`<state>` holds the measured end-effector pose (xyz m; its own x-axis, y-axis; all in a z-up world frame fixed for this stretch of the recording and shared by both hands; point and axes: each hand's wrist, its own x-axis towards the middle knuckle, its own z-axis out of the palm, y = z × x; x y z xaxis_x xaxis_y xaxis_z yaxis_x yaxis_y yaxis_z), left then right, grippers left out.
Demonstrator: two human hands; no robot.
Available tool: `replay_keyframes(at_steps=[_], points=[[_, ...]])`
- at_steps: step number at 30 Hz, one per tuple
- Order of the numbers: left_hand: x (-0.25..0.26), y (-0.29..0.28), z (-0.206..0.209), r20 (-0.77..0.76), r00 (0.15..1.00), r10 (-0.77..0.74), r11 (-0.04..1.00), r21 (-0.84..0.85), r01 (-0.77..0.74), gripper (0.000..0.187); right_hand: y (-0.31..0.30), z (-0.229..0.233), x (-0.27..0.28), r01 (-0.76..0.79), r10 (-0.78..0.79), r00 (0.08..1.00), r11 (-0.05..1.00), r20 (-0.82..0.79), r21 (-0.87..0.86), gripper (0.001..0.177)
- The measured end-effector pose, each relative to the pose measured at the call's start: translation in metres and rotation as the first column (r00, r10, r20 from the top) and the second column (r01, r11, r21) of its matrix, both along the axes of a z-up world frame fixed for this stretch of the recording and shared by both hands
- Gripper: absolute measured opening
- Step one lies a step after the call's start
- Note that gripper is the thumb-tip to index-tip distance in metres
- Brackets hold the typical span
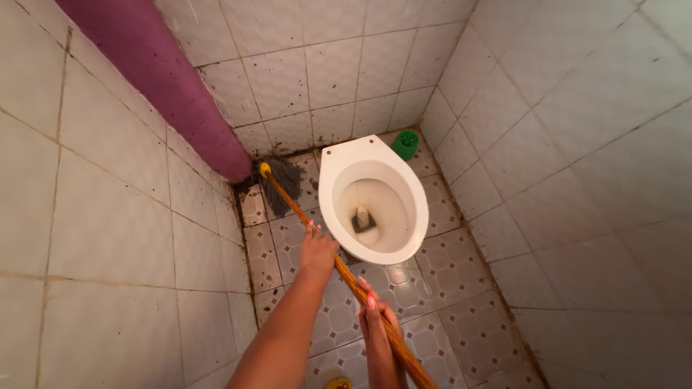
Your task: The person mops the tiled floor of a bathroom using a mop, cleaning the area around the base of the toilet and the corners of the room.
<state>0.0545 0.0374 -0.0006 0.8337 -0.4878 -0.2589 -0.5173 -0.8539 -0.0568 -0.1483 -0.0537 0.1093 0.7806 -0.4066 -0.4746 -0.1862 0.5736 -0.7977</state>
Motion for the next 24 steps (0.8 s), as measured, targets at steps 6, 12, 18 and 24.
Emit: replay_keyframes(at_steps=[6, 12, 18, 24], points=[[-0.012, 0.004, 0.024, -0.024, 1.000, 0.007, 0.995, -0.097, -0.009, 0.024, -0.032, 0.018, 0.012, -0.092, 0.076, 0.982, 0.992, -0.175, -0.084, 0.032], [-0.054, -0.026, 0.041, -0.083, 0.996, 0.019, 0.993, -0.116, -0.029, 0.020, -0.096, 0.046, -0.010, -0.190, 0.180, 0.978, 0.978, -0.107, -0.092, 0.034], [-0.063, -0.007, 0.062, -0.183, 0.981, 0.064, 0.989, -0.119, -0.087, 0.016, -0.073, 0.058, -0.015, -0.223, 0.200, 0.965, 0.966, -0.167, -0.132, 0.033], [-0.105, -0.010, 0.089, -0.087, 0.987, 0.135, 0.908, -0.388, -0.159, 0.011, -0.084, 0.077, -0.039, -0.277, 0.261, 0.961, 0.932, -0.097, -0.233, 0.036]])
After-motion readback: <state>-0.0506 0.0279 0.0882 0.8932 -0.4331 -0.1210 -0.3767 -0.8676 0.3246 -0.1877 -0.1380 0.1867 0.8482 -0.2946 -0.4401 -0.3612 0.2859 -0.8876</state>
